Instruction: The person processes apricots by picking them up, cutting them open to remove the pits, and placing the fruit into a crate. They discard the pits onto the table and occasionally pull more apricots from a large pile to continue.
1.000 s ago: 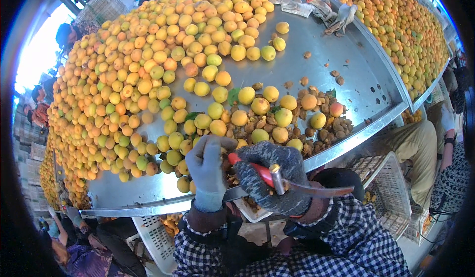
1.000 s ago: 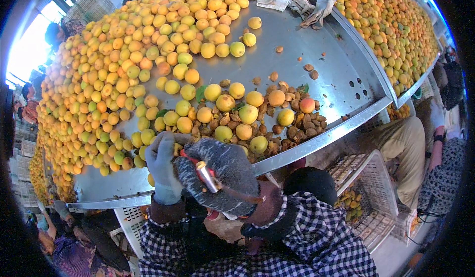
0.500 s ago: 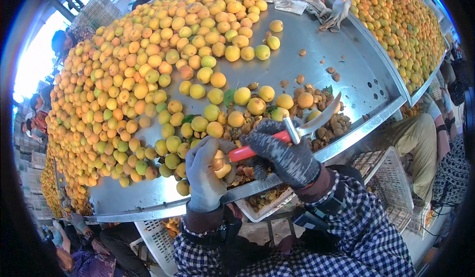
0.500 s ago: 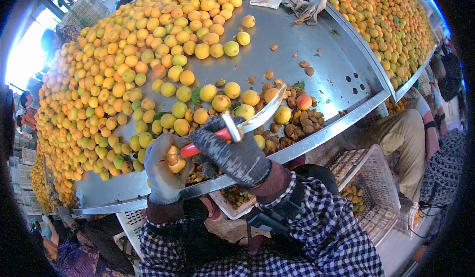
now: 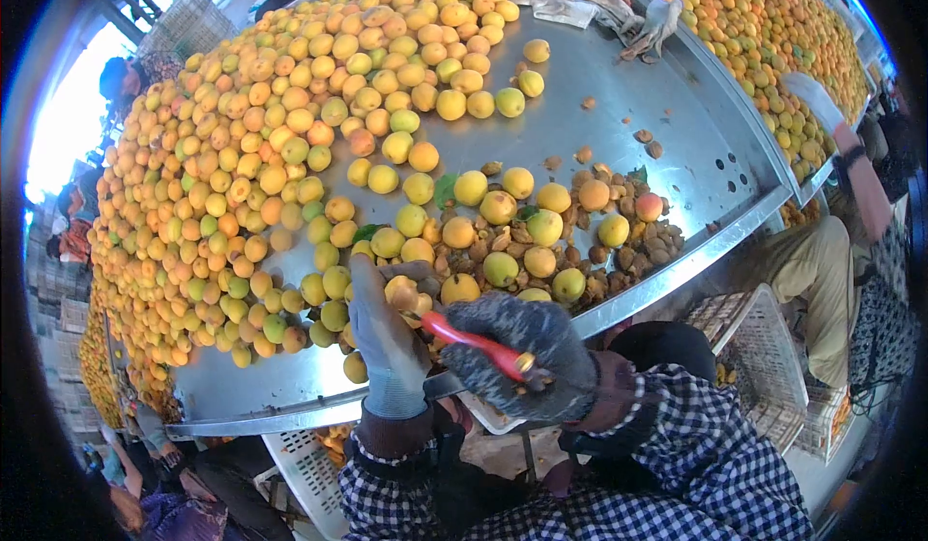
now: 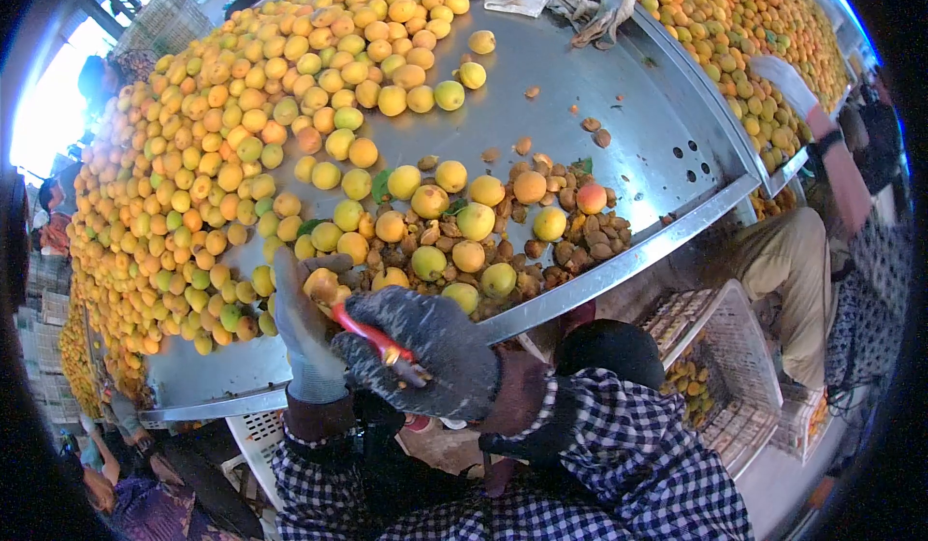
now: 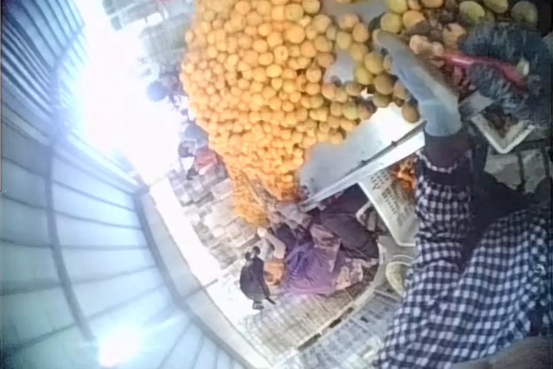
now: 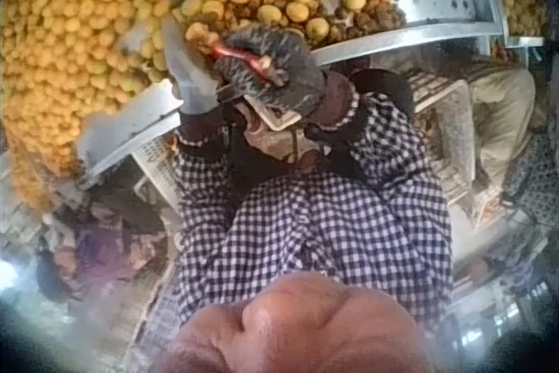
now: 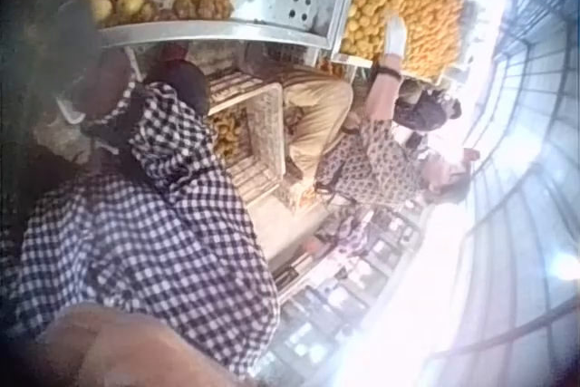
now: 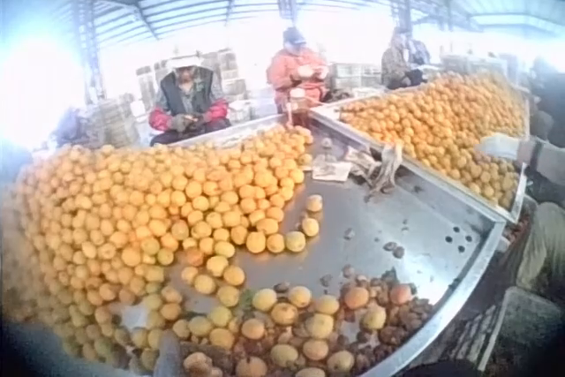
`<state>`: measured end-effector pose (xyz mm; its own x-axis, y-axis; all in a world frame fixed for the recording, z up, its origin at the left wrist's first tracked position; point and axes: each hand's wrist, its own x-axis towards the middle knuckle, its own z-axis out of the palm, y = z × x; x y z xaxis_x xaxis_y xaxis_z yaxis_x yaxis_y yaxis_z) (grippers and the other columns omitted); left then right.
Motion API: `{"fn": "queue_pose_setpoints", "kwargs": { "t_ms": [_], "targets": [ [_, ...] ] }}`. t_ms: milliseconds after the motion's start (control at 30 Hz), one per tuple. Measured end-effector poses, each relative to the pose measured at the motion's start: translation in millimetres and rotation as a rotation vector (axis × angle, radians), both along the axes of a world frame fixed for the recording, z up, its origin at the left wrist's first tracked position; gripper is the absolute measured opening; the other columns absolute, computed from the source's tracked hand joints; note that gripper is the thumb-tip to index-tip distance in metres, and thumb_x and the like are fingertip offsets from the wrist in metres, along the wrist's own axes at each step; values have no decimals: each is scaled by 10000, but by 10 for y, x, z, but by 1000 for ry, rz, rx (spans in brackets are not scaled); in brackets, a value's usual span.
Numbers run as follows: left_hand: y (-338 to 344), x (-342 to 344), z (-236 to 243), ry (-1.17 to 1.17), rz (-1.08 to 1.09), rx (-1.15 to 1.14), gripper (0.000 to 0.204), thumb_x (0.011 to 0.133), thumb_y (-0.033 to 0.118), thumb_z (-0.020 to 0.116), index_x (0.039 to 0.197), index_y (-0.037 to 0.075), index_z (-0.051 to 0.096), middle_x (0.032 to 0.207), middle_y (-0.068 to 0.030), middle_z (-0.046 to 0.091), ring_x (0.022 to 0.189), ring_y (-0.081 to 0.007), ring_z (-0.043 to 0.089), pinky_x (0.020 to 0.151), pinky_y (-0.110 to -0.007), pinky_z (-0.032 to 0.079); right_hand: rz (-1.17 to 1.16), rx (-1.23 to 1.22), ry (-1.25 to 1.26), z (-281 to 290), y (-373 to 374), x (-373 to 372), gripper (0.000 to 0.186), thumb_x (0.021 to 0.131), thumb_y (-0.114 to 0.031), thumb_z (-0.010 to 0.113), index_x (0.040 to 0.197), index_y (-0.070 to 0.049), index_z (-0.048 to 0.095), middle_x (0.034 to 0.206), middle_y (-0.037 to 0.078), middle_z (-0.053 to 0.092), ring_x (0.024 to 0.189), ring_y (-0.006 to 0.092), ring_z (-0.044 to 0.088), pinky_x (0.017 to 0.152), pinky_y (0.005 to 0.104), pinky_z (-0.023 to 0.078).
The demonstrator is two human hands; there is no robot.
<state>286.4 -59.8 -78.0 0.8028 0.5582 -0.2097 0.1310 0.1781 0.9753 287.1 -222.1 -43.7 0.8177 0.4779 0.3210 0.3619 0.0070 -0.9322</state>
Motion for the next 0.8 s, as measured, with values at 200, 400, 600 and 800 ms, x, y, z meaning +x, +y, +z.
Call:
{"fn": "queue_pose_setpoints", "kwargs": {
  "t_ms": [200,400,600,800],
  "targets": [
    [0,19,-7,-115,-116,486,428,894,385,445,891,-21,578,742,-64,610,672,-238,586,582,-339,460,62,-312,-380,-267,11,29,322,850,-145,480,1133,7,497,888,140,578,720,321,597,619,362,501],
    [55,-33,166,141,-82,221,309,869,274,493,914,-17,589,782,-105,639,679,-207,617,628,-302,486,-420,30,297,160,-336,207,251,750,-86,681,971,-16,585,772,100,599,661,198,608,567,294,481],
    [-224,87,241,655,-643,1325,529,740,527,618,879,17,612,914,-161,639,850,-315,620,711,-400,489,-430,-34,70,75,-482,247,187,752,-123,691,835,-19,560,659,124,575,565,247,599,508,328,462],
    [-365,373,234,900,-847,1485,562,737,567,591,950,48,617,918,-139,641,867,-293,625,708,-408,493,-437,-109,-93,45,-537,293,197,741,-137,693,759,-43,521,606,119,549,542,295,589,471,354,434]
  ]
}}
